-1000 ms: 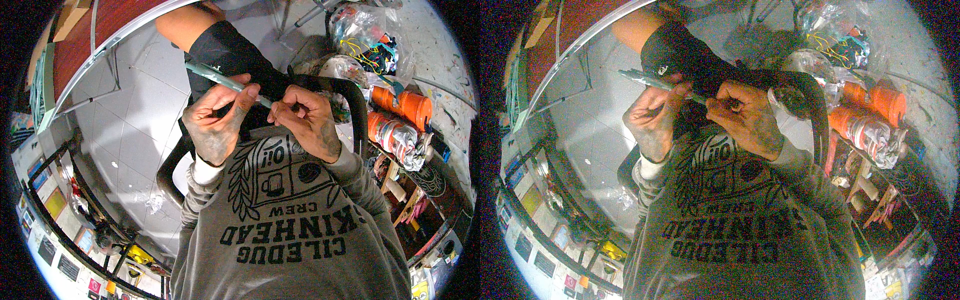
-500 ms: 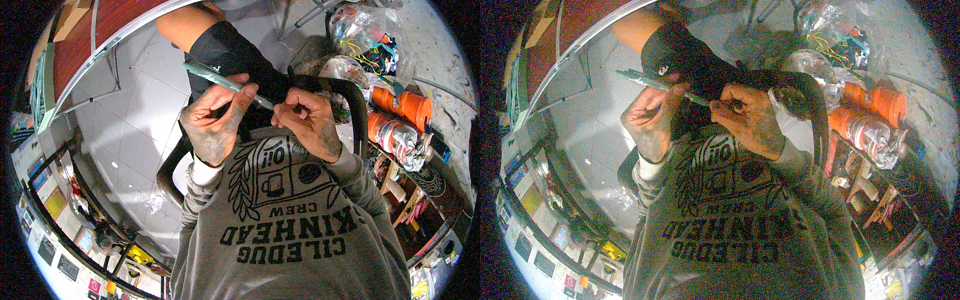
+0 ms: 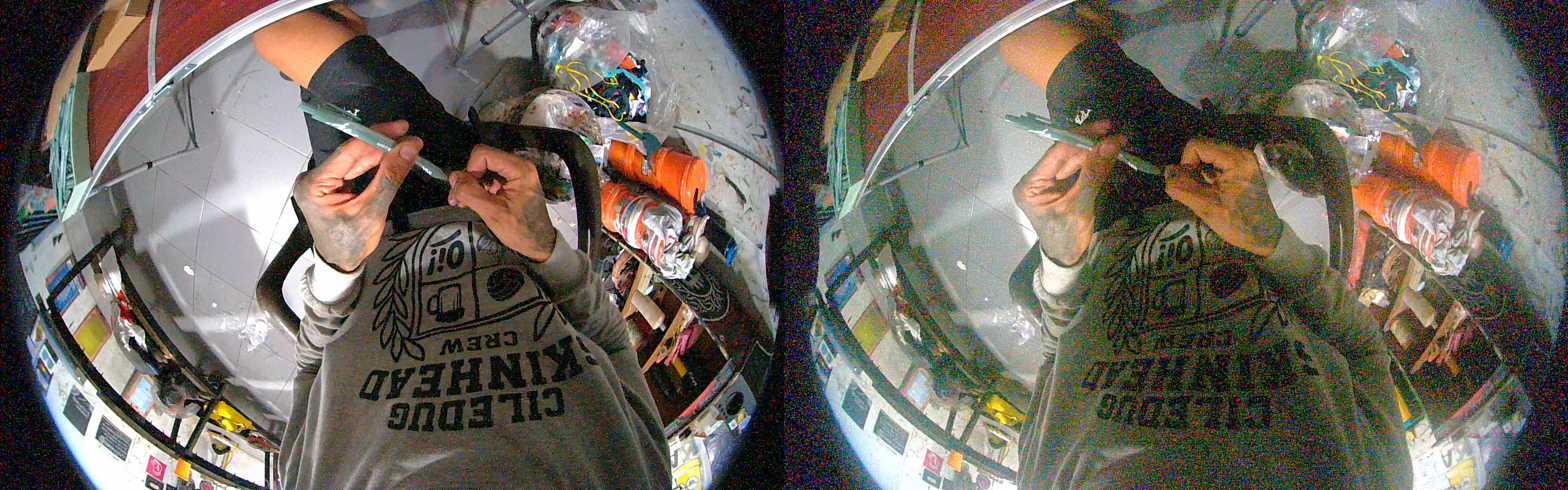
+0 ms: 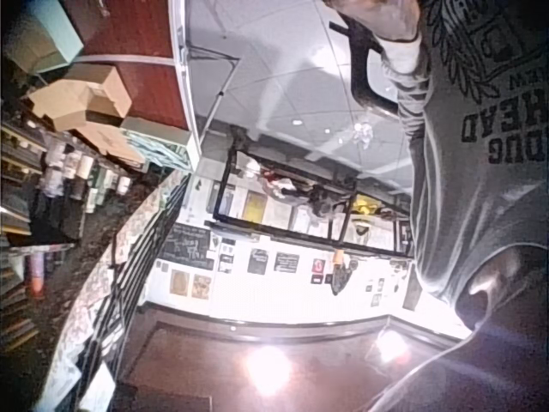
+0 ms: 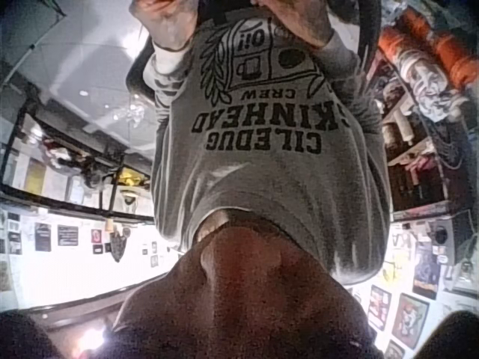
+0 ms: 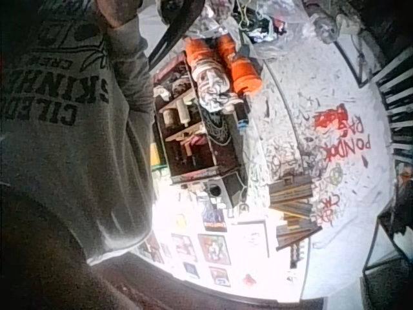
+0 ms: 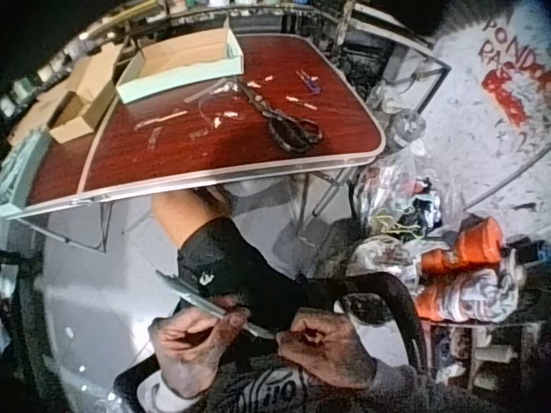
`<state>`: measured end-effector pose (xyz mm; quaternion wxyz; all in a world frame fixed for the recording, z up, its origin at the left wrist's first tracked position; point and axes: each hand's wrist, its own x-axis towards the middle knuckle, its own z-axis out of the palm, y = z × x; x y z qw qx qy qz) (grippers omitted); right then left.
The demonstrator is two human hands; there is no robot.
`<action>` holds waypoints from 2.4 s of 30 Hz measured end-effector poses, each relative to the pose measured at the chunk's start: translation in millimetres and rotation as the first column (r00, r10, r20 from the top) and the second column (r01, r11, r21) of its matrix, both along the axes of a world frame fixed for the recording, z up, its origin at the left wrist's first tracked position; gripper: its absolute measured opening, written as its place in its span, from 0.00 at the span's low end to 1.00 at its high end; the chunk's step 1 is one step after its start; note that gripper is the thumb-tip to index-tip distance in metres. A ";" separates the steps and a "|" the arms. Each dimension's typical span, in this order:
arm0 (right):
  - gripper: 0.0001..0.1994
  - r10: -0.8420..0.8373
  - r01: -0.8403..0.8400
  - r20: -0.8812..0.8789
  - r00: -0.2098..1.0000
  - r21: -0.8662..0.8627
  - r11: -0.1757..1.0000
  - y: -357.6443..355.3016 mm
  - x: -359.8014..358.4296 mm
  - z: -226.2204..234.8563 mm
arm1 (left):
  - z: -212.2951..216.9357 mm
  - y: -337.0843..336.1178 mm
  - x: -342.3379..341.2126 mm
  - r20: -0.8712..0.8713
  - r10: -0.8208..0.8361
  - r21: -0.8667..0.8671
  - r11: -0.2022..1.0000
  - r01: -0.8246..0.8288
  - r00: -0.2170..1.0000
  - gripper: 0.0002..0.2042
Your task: The person assembles a component by hand and with a small wooden stick, inserting a white plastic piece and a metal tip into a green tube.
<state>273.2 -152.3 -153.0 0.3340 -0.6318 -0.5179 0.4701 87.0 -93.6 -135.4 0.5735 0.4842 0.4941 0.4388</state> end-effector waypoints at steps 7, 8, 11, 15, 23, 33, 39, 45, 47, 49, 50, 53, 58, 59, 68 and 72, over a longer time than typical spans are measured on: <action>0.06 -0.045 0.062 -0.102 0.994 0.165 0.984 -4.7 22.3 -30.5 | 3.4 8.9 -4.2 0.038 -0.063 -0.006 0.998 0.063 0.997 0.04; 0.05 -0.110 0.134 -0.255 0.961 0.078 0.988 -3.5 18.7 -22.5 | 7.1 12.3 -4.9 0.023 -0.094 0.008 0.996 0.094 0.995 0.04; 0.06 -0.164 0.125 -0.477 0.864 -0.112 0.986 10.8 12.1 11.8 | 7.4 19.5 -5.8 0.070 -0.140 0.079 0.988 0.135 0.988 0.05; 0.10 0.091 -0.083 -0.205 0.975 0.044 0.996 10.5 -2.4 32.8 | 23.3 30.7 -6.9 0.138 -0.186 0.053 0.982 0.180 0.973 0.06; 0.08 0.161 -0.159 0.013 0.987 0.246 0.956 23.3 -14.6 49.9 | 55.2 29.1 5.3 0.062 -0.189 -0.054 0.980 0.192 0.980 0.11; 0.09 0.096 -0.073 -0.086 0.992 0.239 0.968 24.1 -19.1 49.6 | 45.4 17.8 12.2 0.388 -0.211 -0.066 0.965 0.255 0.897 0.11; 0.10 0.251 -0.239 -0.032 0.968 0.208 0.949 35.5 0.3 54.5 | 30.8 19.6 3.6 0.240 -0.298 -0.066 0.944 0.322 0.924 0.10; 0.08 0.174 -0.162 -0.139 0.975 0.094 0.982 64.0 25.0 71.3 | 41.2 24.6 8.1 0.050 -0.404 0.082 0.913 0.399 0.913 0.08; 0.08 0.213 -0.207 -0.232 0.949 0.052 0.977 70.8 16.8 71.8 | 39.2 25.4 7.9 0.184 -0.419 0.025 0.906 0.422 0.889 0.08; 0.09 0.132 -0.140 -0.498 0.857 0.021 0.990 71.7 9.0 60.2 | 41.5 21.6 9.9 0.070 -0.430 0.058 0.902 0.427 0.900 0.07; 0.08 0.160 -0.116 -0.333 0.929 0.148 0.982 75.3 10.4 56.5 | 32.2 19.4 11.4 0.112 -0.438 0.005 0.898 0.440 0.892 0.06; 0.09 0.076 -0.057 -0.389 0.918 0.059 0.997 78.4 7.0 56.8 | 33.8 20.9 16.2 0.080 -0.411 0.084 0.910 0.405 0.908 0.07; 0.12 -0.027 0.060 -0.415 0.910 0.066 0.996 97.0 12.7 62.4 | 26.0 25.3 14.5 0.390 -0.425 -0.148 0.847 0.511 0.817 0.06; 0.12 -0.040 0.068 -0.408 0.912 0.054 0.996 101.8 18.2 64.2 | 22.7 26.3 12.3 0.330 -0.515 -0.066 0.824 0.563 0.791 0.05; 0.11 -0.115 0.182 -0.459 0.881 0.104 0.978 111.5 25.1 56.7 | 58.8 69.5 44.4 -0.356 -0.426 0.136 0.857 0.497 0.832 0.11; 0.09 -0.058 0.069 -0.493 0.868 0.004 0.998 110.3 28.7 65.3 | 52.4 70.5 50.9 -0.225 -0.416 0.144 0.880 0.452 0.881 0.12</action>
